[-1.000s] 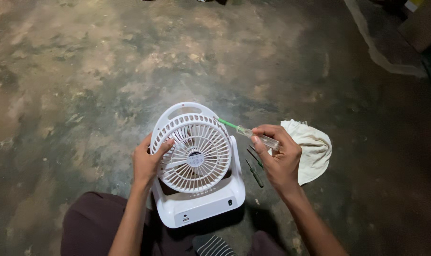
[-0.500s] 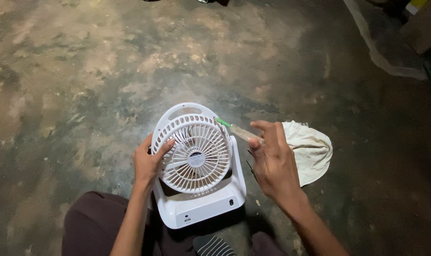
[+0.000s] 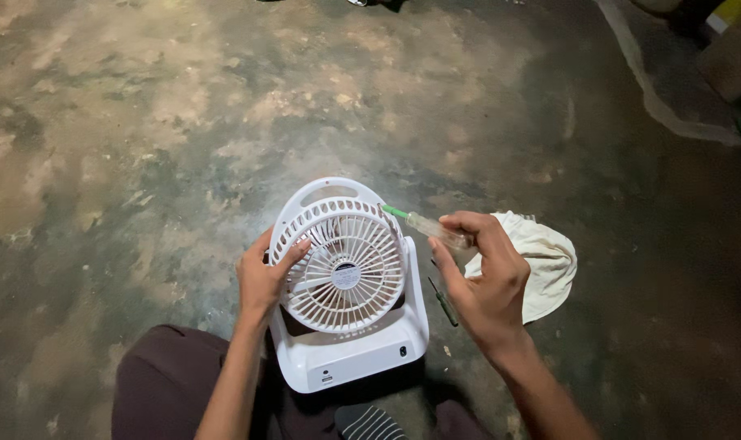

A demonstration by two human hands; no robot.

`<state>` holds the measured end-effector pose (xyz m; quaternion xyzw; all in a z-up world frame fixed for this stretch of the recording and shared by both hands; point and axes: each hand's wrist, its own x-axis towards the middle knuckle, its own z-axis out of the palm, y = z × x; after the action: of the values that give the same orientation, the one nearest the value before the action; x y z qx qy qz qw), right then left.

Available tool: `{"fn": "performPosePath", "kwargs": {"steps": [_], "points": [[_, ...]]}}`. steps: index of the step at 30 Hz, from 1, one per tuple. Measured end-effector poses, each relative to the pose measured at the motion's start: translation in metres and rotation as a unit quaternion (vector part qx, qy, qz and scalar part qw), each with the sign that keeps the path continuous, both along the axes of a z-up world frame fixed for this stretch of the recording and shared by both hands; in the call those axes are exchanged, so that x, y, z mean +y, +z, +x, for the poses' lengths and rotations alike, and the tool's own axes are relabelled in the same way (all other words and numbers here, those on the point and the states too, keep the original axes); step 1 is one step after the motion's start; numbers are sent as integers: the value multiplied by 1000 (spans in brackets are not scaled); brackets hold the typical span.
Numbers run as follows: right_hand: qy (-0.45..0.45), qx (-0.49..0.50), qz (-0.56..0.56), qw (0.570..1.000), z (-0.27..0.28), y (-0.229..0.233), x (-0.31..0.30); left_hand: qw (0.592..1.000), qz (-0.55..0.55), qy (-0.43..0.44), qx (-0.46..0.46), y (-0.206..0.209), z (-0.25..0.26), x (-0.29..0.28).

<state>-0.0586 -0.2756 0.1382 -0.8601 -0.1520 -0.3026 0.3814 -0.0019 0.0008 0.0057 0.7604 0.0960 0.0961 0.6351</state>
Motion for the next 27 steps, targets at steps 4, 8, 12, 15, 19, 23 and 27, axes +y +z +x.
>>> {"fn": "performPosePath", "kwargs": {"steps": [4, 8, 12, 15, 19, 23, 27], "points": [[12, -3, -19, 1000, 3, 0, 0, 1000, -7, 1, 20, 3, 0, 0], [20, -6, -52, 998, 4, 1, 4, 1000, -10, 9, 7, 1, -1, 1], [-13, 20, -117, 993, 7, 5, 6, 1000, 1, 10, -3, -2, 1, 3], [-10, 55, -75, 996, 15, 7, 6, 999, 26, 13, 31, -3, 2, 4], [-7, 90, -9, 996, 16, 7, 4, 1000, 3, 11, 14, -3, 1, 3], [4, 44, -49, 998, 16, 1, 1, 1000, 8, 13, 19, -3, 0, 4], [-9, 33, -29, 999, 18, -6, 2, 999, 37, 3, -17, -9, 0, 6]]}}
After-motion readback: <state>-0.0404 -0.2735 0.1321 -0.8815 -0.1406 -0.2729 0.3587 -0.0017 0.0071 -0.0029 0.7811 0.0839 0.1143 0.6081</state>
